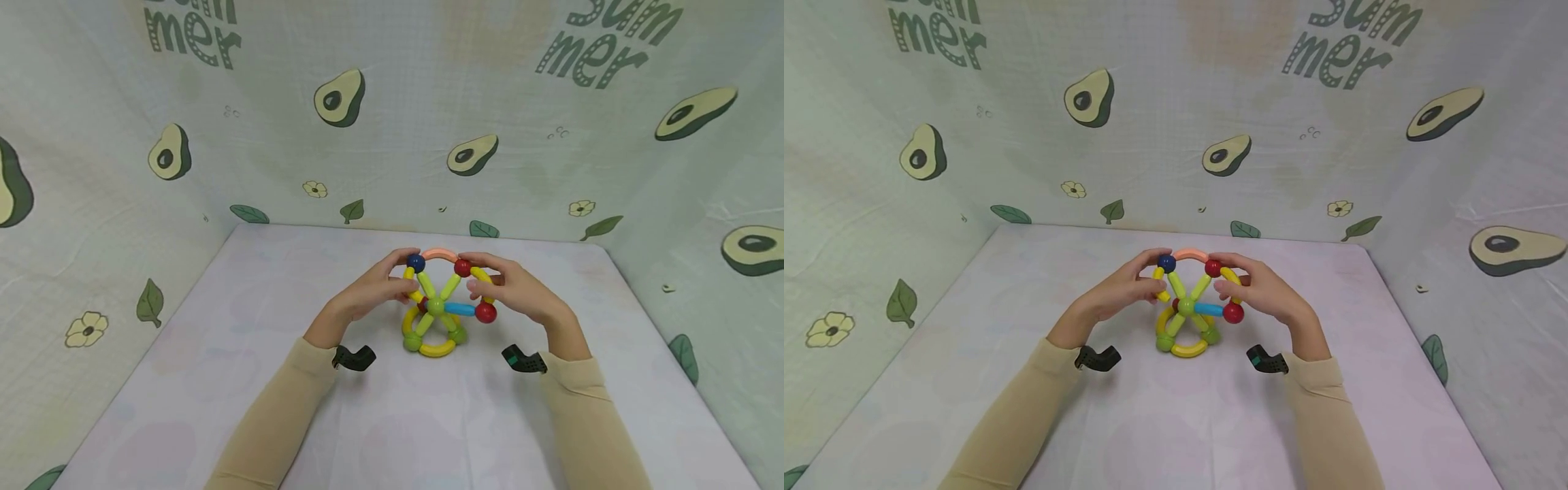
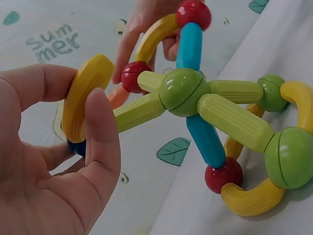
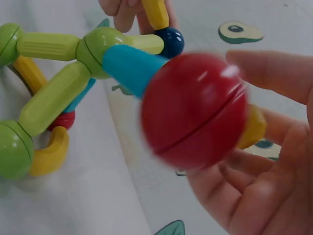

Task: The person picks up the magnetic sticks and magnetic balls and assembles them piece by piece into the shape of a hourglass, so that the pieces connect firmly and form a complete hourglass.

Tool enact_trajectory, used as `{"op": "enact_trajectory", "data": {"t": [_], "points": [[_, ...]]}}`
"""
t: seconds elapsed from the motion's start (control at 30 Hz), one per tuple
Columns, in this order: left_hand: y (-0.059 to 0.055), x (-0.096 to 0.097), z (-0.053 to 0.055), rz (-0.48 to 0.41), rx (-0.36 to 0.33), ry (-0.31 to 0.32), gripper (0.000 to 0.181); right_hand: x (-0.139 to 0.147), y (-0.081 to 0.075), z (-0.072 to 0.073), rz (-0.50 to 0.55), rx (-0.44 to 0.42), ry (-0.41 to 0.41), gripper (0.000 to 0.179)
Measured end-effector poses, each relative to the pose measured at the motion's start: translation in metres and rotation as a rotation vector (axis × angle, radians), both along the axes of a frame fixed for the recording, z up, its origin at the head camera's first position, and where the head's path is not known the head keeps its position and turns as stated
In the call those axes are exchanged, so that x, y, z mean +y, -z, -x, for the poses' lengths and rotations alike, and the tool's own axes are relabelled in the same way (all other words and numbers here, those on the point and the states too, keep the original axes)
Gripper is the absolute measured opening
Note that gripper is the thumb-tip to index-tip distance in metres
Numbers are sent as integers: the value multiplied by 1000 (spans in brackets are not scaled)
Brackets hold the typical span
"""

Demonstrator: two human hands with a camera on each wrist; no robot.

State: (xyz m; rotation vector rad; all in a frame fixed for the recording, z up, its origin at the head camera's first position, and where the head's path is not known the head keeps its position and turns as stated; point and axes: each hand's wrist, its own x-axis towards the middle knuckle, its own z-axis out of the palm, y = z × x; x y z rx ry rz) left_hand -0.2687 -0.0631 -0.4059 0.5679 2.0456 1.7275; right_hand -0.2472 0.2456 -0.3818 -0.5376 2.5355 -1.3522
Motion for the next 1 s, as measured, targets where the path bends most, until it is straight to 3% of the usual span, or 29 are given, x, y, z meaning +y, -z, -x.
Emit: {"op": "enact_trajectory", "data": {"t": [0.13, 0.23, 0.4, 0.6, 1.0], "points": [[-1, -2, -1, 1, 7, 31, 71, 8, 0, -3, -2, -41, -105, 66], [-1, -3, -2, 4, 9, 49, 74, 9, 1, -2, 31, -52, -118, 63], [-1, -3, -2, -4, 6, 61, 75, 6, 1, 0, 56, -48, -75, 56], [-2, -3, -1, -12, 10, 75, 71, 5, -2, -2, 15, -21, 7, 52], [-1, -1, -1, -13, 5, 76, 71, -2, -4, -8, -116, 119, 40, 48]]}}
